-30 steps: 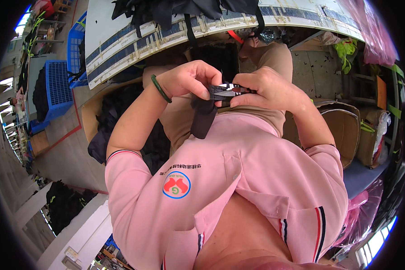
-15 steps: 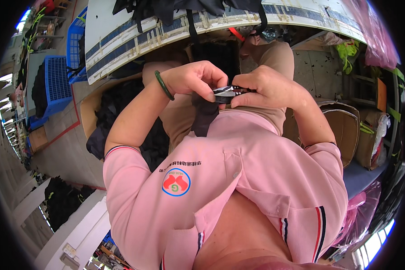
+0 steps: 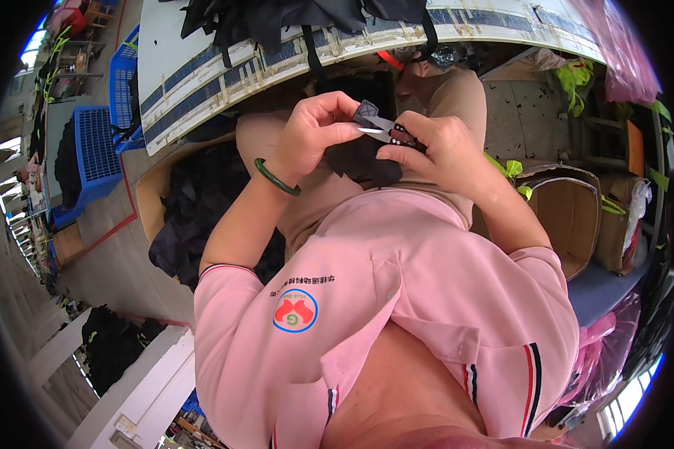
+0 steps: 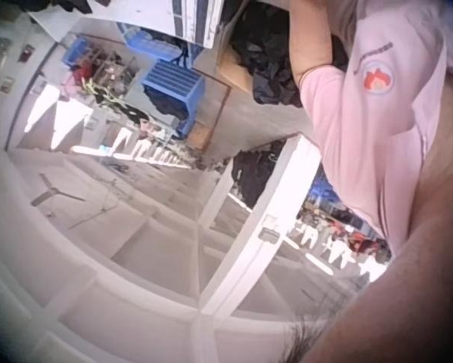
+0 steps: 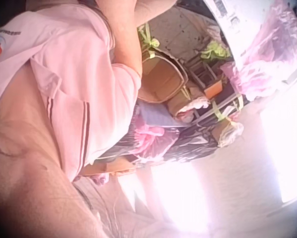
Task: The person sits in a workshop environment and uses scissors to trim the edges of black fabric pieces. They handle the fabric one piece at a time, cutting off excess material and placing the finished items into a pile on the table.
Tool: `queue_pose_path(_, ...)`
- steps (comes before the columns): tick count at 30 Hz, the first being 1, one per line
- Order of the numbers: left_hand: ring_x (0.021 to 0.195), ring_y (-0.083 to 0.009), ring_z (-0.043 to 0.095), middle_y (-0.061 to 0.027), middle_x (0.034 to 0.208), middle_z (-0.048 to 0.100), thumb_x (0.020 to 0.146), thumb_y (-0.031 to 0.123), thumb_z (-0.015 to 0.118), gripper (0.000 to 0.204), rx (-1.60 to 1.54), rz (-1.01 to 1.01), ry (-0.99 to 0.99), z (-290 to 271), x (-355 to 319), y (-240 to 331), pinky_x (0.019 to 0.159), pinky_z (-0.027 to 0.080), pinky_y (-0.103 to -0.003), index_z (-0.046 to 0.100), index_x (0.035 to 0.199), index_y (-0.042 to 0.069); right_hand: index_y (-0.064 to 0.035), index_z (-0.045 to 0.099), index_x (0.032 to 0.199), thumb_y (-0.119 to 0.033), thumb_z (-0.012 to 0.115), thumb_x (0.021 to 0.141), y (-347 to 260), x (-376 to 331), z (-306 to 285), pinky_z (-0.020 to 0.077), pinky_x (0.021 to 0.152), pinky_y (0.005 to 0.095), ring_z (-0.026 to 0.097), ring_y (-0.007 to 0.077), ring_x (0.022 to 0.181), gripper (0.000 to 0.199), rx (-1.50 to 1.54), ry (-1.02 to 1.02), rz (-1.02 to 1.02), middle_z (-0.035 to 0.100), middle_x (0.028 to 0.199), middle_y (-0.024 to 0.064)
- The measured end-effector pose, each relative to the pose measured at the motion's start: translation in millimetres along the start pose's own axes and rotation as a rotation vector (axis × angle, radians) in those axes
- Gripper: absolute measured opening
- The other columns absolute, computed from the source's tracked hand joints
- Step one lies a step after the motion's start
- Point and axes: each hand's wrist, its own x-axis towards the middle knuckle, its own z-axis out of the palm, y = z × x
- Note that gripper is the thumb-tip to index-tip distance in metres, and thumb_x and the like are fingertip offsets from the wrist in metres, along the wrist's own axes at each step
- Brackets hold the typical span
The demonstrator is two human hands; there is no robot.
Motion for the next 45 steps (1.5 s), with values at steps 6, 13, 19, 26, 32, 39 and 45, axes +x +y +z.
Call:
queue_pose_path(6, 0.089, -0.0126, 0.061, -0.0075, 0.096, 0.066, 0.078, -0.005, 0.058, 0.017, -0.041, 0.118, 0.087, 9.8, -1.7, -1.1, 0.087, 0.046, -0.027, 0.062, 0.093, 0.0, -0.0035, 0.054, 0.079, -0.035, 0.072, 0.078, -5.5, 5.0, 8.6, 0.0473, 0.051, 0.038, 0.061, 0.0307, 0.056, 0.036, -0.086, 0.124, -0.034, 0.063, 0.065, 0.0099)
queue_pose_path(13, 0.085, -0.0102, 0.058, -0.0031, 0.09, 0.063, 0.077, -0.008, 0.059, 0.016, -0.056, 0.139, 0.082, 11.3, -3.2, -0.3, 0.082, 0.045, -0.025, 0.063, 0.09, 0.001, 0.0003, 0.057, 0.082, -0.027, 0.075, 0.078, 1.0, 4.5, 3.1, 0.0344, 0.046, 0.0333, 0.041, 0.0233, 0.047, 0.032, 0.146, 0.039, 0.064, 0.047, 0.056, 0.0113)
queue_pose_path(19, 0.087, -0.0091, 0.058, -0.0031, 0.095, 0.064, 0.08, -0.006, 0.063, 0.014, -0.073, 0.166, 0.019, 7.7, -2.5, -5.6, 0.082, 0.047, -0.025, 0.063, 0.092, 0.001, -0.0015, 0.055, 0.078, -0.037, 0.071, 0.079, -3.8, 5.9, -0.3, 0.0424, 0.05, 0.0389, 0.057, 0.0335, 0.054, 0.039, 0.055, 0.016, 0.065, 0.058, 0.06, 0.0137)
queue_pose_path(26, 0.087, -0.0104, 0.058, -0.0028, 0.091, 0.062, 0.078, -0.009, 0.061, 0.016, -0.079, 0.137, 0.029, 13.5, -2.5, -1.0, 0.083, 0.046, -0.026, 0.063, 0.091, 0.002, -0.0025, 0.054, 0.076, -0.038, 0.069, 0.08, -6.2, 7.4, -1.3, 0.0437, 0.051, 0.0406, 0.058, 0.0338, 0.056, 0.039, 0.013, 0.023, 0.023, 0.059, 0.061, 0.0128)
queue_pose_path(32, 0.089, -0.012, 0.059, -0.0049, 0.094, 0.063, 0.078, -0.01, 0.061, 0.018, -0.034, 0.137, 0.029, 13.5, -2.0, -2.8, 0.085, 0.047, -0.027, 0.064, 0.093, 0.0, -0.0034, 0.054, 0.075, -0.038, 0.068, 0.081, -5.4, 5.0, -2.7, 0.0437, 0.051, 0.0416, 0.057, 0.034, 0.055, 0.038, -0.072, 0.023, 0.007, 0.057, 0.058, 0.0129)
queue_pose_path(39, 0.094, -0.0146, 0.06, -0.0085, 0.099, 0.064, 0.077, -0.01, 0.061, 0.015, 0.036, 0.128, 0.05, 10.5, -5.1, 3.7, 0.088, 0.046, -0.029, 0.063, 0.09, -0.001, -0.0022, 0.054, 0.077, -0.038, 0.067, 0.082, -1.5, -0.1, -3.4, 0.0419, 0.051, 0.042, 0.056, 0.0351, 0.055, 0.038, -0.053, 0.031, 0.067, 0.055, 0.057, 0.0144)
queue_pose_path(45, 0.092, -0.014, 0.059, -0.0093, 0.1, 0.063, 0.078, -0.003, 0.062, 0.007, 0.761, 0.214, 0.299, -59.4, -50.4, 22.5, 0.083, 0.046, -0.027, 0.058, 0.083, -0.002, -0.0005, 0.056, 0.095, -0.037, 0.064, 0.086, 41.2, 17.8, -17.1, 0.0453, 0.061, 0.0406, 0.06, 0.0363, 0.065, 0.038, -0.033, 0.075, 0.216, 0.059, 0.065, 0.0188)
